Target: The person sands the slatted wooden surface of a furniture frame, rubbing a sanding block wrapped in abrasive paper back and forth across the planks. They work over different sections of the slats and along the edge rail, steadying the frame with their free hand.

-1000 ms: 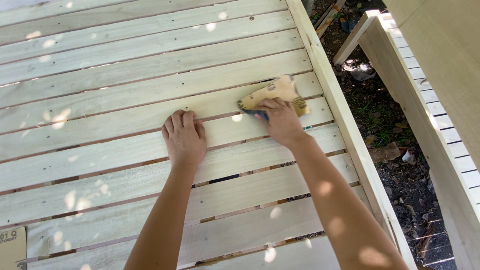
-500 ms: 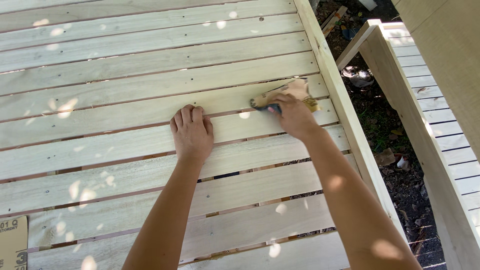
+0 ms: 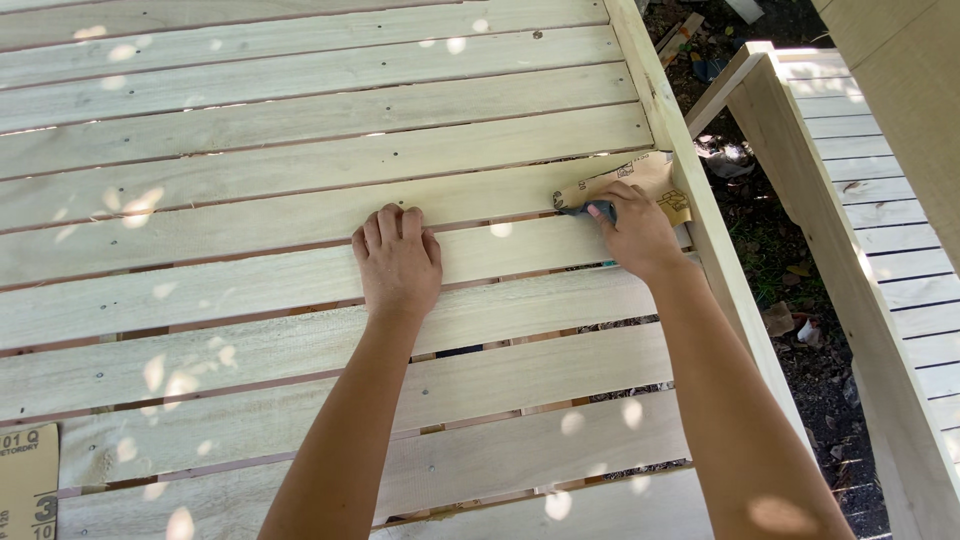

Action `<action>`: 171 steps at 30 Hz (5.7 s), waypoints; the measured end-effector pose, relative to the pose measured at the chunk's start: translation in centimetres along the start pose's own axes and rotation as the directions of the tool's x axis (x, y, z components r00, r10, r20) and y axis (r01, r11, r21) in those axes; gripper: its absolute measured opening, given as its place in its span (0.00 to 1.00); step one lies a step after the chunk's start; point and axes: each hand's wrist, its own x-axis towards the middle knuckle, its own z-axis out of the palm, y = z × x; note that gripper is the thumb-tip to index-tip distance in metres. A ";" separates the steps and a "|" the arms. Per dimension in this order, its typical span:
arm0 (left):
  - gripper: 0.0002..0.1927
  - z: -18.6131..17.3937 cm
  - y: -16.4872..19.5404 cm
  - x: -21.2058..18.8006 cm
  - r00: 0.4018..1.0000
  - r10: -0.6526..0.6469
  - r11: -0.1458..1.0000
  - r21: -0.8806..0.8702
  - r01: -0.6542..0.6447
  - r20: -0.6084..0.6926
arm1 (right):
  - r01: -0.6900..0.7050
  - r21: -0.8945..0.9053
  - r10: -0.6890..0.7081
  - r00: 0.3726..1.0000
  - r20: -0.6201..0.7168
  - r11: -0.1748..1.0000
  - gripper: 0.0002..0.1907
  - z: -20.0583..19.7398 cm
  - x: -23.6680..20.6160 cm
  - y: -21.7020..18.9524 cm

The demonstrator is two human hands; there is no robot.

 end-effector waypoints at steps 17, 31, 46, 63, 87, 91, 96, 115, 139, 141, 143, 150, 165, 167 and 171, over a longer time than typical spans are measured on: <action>0.17 -0.3 0.3 0.3 0.999 -0.018 1.000 -0.004 0.018 0.034 | 0.174 -0.128 -0.167 0.984 0.062 0.976 0.17 6.8 1.5 -3.0; 0.18 -0.2 0.2 0.2 1.000 -0.015 0.999 -0.031 0.015 0.004 | 0.243 -0.146 -0.243 0.970 0.018 0.959 0.18 7.9 1.6 -3.7; 0.18 0.0 0.4 0.5 1.000 0.016 1.000 0.019 -0.016 -0.005 | 0.051 -0.181 -0.074 0.990 -0.121 0.982 0.15 3.8 -0.4 1.4; 0.15 -0.7 -1.1 -0.3 0.967 -0.235 0.598 -0.770 0.221 0.095 | -0.186 0.743 0.110 0.982 0.151 0.643 0.23 5.4 -3.8 -6.4; 0.26 4.2 13.7 2.8 0.851 0.484 0.873 -0.175 -0.455 0.205 | -0.466 0.003 0.455 0.862 -0.222 0.885 0.26 -3.1 -8.2 9.3; 0.24 5.8 19.3 4.4 0.825 0.539 0.822 -0.319 -0.471 0.171 | -0.478 -0.111 0.449 0.868 -0.211 0.871 0.28 -3.2 -8.1 8.1; 0.16 3.8 18.2 5.3 0.795 0.532 0.836 -0.325 -0.441 0.290 | -0.462 -0.102 0.436 0.877 -0.202 0.881 0.28 -4.1 -8.1 7.1; 0.31 3.2 19.1 6.7 0.728 0.447 0.892 -0.327 -0.314 0.520 | -0.437 -0.127 0.409 0.891 -0.196 0.891 0.28 -4.2 -7.3 6.4; 0.43 3.2 17.7 7.2 0.680 0.437 0.898 -0.239 -0.370 0.589 | -0.458 -0.113 0.447 0.888 -0.104 0.882 0.36 -4.4 -6.9 6.4; 0.43 3.3 18.6 6.9 0.671 0.443 0.895 -0.246 -0.372 0.595 | -0.481 -0.110 0.474 0.877 -0.081 0.870 0.36 -4.4 -7.1 6.5; 0.42 3.0 18.1 6.6 0.678 0.465 0.884 -0.266 -0.384 0.569 | -0.493 -0.114 0.488 0.870 -0.064 0.863 0.37 -4.5 -7.2 6.6; 0.41 3.8 16.6 7.3 0.660 0.438 0.896 -0.237 -0.376 0.611 | -0.450 -0.129 0.439 0.892 -0.105 0.884 0.38 -4.2 -6.9 6.8; 0.39 1.8 19.3 7.0 0.680 0.557 0.831 -0.328 -0.450 0.478 | -0.507 -0.145 0.511 0.859 -0.006 0.850 0.39 -4.9 -6.7 6.2; 0.40 1.5 19.4 6.5 0.655 0.570 0.822 -0.329 -0.465 0.496 | -0.528 -0.140 0.536 0.844 0.025 0.838 0.39 -5.0 -6.7 6.1; 0.38 0.8 16.9 5.6 0.615 0.511 0.852 -0.260 -0.453 0.601 | -0.497 -0.134 0.498 0.867 -0.026 0.857 0.39 -4.9 -6.6 6.2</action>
